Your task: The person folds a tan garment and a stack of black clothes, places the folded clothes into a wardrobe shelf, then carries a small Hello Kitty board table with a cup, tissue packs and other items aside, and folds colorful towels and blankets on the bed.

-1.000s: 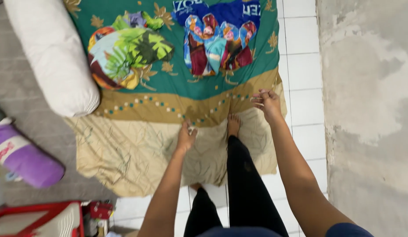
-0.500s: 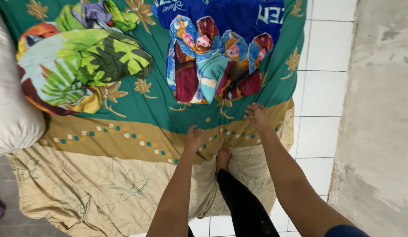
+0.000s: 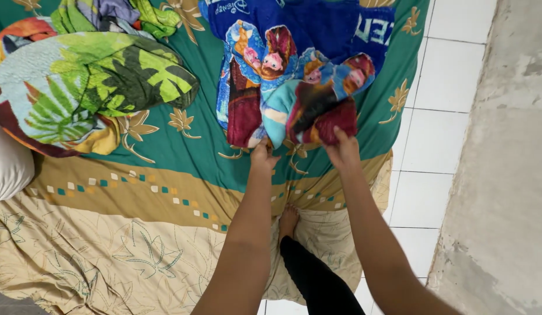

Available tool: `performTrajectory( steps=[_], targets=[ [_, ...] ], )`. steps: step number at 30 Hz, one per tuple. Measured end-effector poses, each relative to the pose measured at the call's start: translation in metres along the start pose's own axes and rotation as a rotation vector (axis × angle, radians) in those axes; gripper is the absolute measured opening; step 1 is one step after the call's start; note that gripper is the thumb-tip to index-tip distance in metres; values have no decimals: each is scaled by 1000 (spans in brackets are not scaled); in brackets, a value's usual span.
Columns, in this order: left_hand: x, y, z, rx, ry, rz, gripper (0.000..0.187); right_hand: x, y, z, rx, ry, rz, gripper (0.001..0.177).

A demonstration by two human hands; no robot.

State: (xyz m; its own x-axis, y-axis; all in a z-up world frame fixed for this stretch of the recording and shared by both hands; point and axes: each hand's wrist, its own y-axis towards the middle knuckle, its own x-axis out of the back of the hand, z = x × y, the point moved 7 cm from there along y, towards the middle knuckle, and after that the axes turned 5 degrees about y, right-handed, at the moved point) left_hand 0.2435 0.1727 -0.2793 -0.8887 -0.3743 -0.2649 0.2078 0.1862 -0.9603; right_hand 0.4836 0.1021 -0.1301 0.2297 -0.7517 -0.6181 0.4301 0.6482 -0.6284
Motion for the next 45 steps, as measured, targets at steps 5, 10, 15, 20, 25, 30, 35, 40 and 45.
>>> performTrajectory(
  steps=[5,10,15,20,25,30,35,40,45],
  targets=[
    [0,-17,-30,-211,-300,277,25,-1,-132,16,229,-178,-54,61],
    [105,-113,-95,-334,-343,197,48,17,-231,114,423,39,-107,44],
    [221,-246,-101,-340,-440,225,56,-56,-305,102,592,-313,-29,22],
    [316,-389,-149,-382,-396,211,57,-204,-364,59,508,-312,165,13],
    [411,-601,-282,-978,-347,122,27,-344,-489,21,498,-241,453,19],
    [489,-744,-298,-1109,-403,35,22,-423,-582,-55,375,-392,451,31],
    [597,-830,-295,-1406,-326,-150,23,-457,-640,-94,388,-406,810,44],
    [680,-886,-268,-1430,-478,20,46,-477,-710,-106,542,-859,942,8],
    [708,-972,-227,-1513,-400,266,67,-520,-832,-122,406,-969,1214,37]
  ],
)
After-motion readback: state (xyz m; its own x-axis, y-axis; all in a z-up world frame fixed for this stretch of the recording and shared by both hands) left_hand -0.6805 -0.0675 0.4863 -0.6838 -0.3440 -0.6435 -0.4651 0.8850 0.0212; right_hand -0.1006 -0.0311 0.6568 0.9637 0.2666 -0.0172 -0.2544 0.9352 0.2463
